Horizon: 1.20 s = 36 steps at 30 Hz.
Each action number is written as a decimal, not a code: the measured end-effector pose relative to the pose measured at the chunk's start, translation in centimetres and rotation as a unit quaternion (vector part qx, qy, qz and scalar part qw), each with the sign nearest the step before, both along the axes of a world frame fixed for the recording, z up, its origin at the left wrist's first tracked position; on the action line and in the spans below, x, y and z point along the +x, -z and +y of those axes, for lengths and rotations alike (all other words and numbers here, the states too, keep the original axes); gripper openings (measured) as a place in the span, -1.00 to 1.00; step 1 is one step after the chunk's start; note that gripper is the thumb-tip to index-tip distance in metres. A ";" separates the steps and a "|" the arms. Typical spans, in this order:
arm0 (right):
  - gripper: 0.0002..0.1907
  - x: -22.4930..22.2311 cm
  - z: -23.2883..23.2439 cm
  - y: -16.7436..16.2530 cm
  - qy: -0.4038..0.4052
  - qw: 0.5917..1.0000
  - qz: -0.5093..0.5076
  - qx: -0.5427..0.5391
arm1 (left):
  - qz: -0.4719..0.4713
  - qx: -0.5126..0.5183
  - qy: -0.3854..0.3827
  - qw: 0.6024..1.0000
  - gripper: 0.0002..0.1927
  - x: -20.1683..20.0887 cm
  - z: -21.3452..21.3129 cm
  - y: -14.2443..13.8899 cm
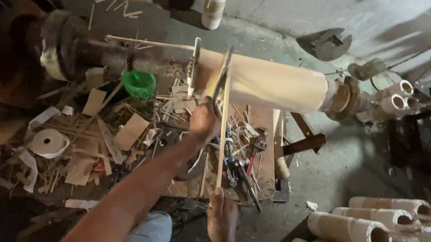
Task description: The person winds a thin thread onto a rotating cylindrical spool using a flat wooden guide. They hold the guide against the spool and move it back and forth to lay the thread in even layers.
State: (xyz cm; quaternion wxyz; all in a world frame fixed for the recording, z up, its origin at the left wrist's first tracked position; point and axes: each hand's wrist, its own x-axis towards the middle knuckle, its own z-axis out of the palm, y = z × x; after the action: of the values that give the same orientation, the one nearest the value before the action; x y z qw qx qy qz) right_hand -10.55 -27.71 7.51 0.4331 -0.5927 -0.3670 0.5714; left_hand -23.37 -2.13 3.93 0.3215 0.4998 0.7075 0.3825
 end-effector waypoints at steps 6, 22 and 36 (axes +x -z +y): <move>-0.52 -0.4 0.2 0.2 0.001 1.000 -0.002 0.020 | -0.038 0.102 -0.010 0.994 -0.62 0.7 0.6 2.6; -0.56 -0.5 -1.0 0.3 -0.005 0.976 -0.213 0.041 | -0.100 0.039 -0.101 0.989 -0.62 1.4 -0.5 2.0; -0.44 -0.8 -1.5 -0.8 -0.013 0.984 -0.172 0.050 | -0.124 -0.010 -0.018 0.992 -0.60 0.9 2.3 4.4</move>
State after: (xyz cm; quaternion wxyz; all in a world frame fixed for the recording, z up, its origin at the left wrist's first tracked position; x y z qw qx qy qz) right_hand -11.35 -29.16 8.27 0.3847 -0.6552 -0.4719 0.4473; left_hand -22.49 0.18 -0.48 0.4050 0.4324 0.6746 0.4404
